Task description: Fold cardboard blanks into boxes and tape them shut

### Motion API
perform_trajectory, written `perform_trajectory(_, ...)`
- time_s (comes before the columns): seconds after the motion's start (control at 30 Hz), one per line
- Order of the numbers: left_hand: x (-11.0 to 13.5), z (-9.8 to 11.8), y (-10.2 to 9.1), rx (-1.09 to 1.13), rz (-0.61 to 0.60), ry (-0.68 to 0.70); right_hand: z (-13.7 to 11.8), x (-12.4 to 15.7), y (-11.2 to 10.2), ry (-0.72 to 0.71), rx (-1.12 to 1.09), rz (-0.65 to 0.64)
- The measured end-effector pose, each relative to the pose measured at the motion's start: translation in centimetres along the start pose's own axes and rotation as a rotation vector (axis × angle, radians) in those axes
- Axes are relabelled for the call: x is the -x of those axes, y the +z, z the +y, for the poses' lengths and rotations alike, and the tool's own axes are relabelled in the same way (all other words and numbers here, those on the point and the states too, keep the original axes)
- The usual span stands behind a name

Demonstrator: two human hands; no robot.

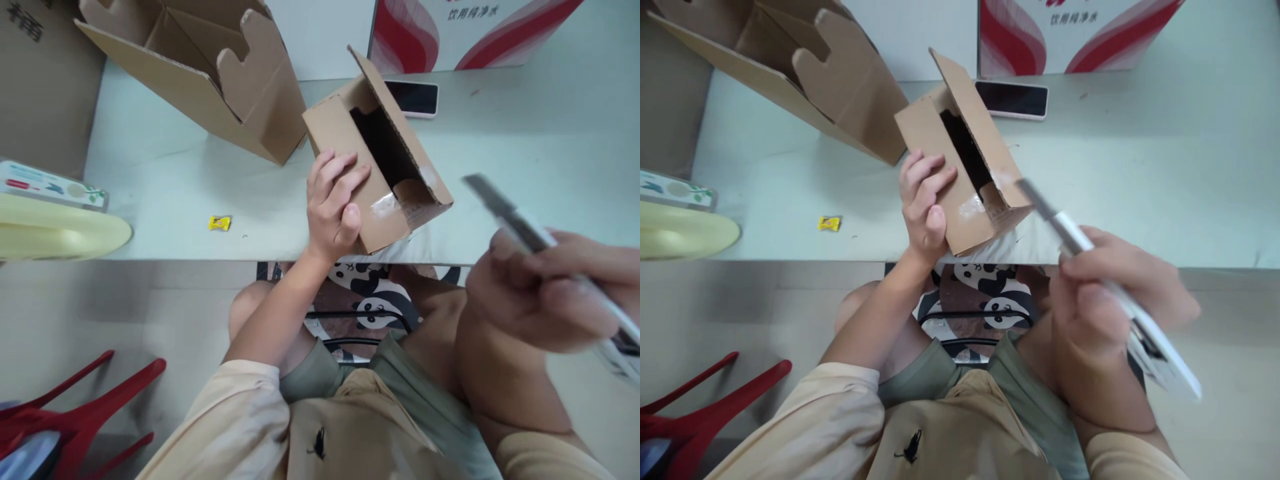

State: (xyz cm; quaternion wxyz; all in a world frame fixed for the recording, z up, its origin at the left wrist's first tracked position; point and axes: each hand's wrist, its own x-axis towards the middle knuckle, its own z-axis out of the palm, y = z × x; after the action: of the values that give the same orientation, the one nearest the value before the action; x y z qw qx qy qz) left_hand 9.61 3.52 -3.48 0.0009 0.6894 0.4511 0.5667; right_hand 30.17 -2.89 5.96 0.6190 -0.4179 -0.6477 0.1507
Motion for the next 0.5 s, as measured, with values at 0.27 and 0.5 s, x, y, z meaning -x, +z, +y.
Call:
perform_trajectory(0.27, 0.1, -0.9, -1.4, 0.053, -0.04, -0.021, 8.9, -0.3, 1.6, 0.288, 0.28, -0.202)
perform_trajectory(0.5, 1.1, -1.8, -3.9, 0.161, -0.037, -0.054, 12.8, 1.1, 1.5, 0.389, 0.641, -0.478)
